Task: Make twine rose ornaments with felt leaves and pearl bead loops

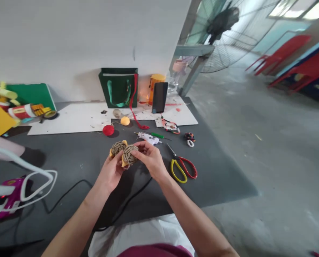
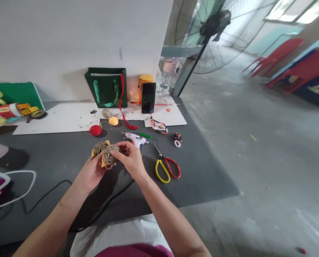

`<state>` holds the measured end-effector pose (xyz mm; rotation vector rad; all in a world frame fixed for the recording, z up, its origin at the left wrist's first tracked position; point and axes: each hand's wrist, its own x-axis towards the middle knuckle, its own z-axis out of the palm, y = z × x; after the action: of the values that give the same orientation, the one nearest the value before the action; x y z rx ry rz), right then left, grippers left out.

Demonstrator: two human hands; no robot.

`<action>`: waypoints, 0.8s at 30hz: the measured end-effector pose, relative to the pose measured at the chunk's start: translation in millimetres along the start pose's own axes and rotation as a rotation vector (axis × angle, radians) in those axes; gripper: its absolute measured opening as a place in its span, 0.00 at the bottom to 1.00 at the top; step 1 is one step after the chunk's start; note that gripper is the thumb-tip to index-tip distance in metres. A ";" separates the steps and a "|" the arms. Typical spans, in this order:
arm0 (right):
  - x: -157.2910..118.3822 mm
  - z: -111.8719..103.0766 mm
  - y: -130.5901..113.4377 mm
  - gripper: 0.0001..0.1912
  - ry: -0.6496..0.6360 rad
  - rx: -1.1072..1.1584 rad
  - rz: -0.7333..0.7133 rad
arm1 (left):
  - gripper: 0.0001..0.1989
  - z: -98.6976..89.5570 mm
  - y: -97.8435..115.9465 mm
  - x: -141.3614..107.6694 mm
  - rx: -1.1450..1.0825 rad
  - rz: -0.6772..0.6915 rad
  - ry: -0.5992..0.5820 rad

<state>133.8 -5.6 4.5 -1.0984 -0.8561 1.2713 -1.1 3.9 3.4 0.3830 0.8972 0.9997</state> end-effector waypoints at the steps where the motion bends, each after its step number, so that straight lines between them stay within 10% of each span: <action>1: -4.5 -3.7 -1.9 0.19 0.015 0.001 -0.003 | 0.10 5.0 -5.0 -2.5 -0.007 0.010 0.007; 14: -50.2 -83.0 -26.6 0.21 0.170 -0.049 0.043 | 0.12 78.2 -72.0 -16.6 0.009 -0.225 -0.165; 20: -52.1 -166.9 -63.8 0.22 0.481 -0.197 -0.020 | 0.15 90.9 -73.4 -15.6 0.311 -0.178 -0.235; 24: -64.7 -228.8 -76.0 0.21 0.674 -0.298 0.041 | 0.10 79.8 -64.7 -29.7 0.629 -0.179 -0.633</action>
<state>363.9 -101.5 17.1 -1.6586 -0.5104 0.7260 91.5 -45.9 23.0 1.0637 0.6262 0.3595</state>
